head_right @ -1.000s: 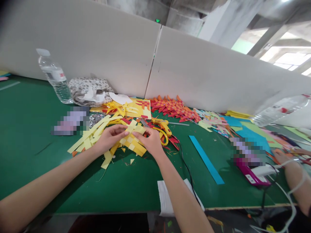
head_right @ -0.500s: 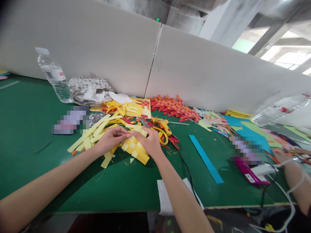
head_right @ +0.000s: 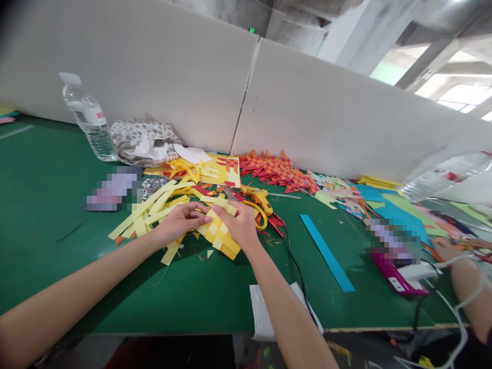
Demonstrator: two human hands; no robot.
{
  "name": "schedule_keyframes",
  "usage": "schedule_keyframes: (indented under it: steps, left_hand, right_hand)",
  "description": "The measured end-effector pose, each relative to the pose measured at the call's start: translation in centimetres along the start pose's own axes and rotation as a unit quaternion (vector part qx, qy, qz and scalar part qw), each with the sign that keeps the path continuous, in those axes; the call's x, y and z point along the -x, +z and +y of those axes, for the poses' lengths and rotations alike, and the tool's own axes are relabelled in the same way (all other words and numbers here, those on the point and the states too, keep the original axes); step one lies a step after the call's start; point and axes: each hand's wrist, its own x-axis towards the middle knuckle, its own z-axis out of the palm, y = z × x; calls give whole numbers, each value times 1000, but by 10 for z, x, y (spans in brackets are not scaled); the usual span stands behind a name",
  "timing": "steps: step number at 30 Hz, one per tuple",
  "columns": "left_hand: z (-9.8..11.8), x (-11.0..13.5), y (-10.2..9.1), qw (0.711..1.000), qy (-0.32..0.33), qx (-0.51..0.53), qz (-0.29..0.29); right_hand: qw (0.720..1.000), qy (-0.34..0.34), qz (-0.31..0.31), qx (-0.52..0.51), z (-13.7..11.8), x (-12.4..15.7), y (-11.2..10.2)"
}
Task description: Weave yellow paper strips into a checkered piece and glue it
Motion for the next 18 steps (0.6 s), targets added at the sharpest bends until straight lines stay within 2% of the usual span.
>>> schedule_keyframes:
  steps: [8, 18]
  left_hand:
    - [0, -3, -3, 998, 9, -4, 66]
    - [0, -3, -4, 998, 13, -16, 61]
  right_hand:
    - [998, -7, -1, -56, 5, -8, -4]
    - [998, 13, 54, -34, 7, -9, -4]
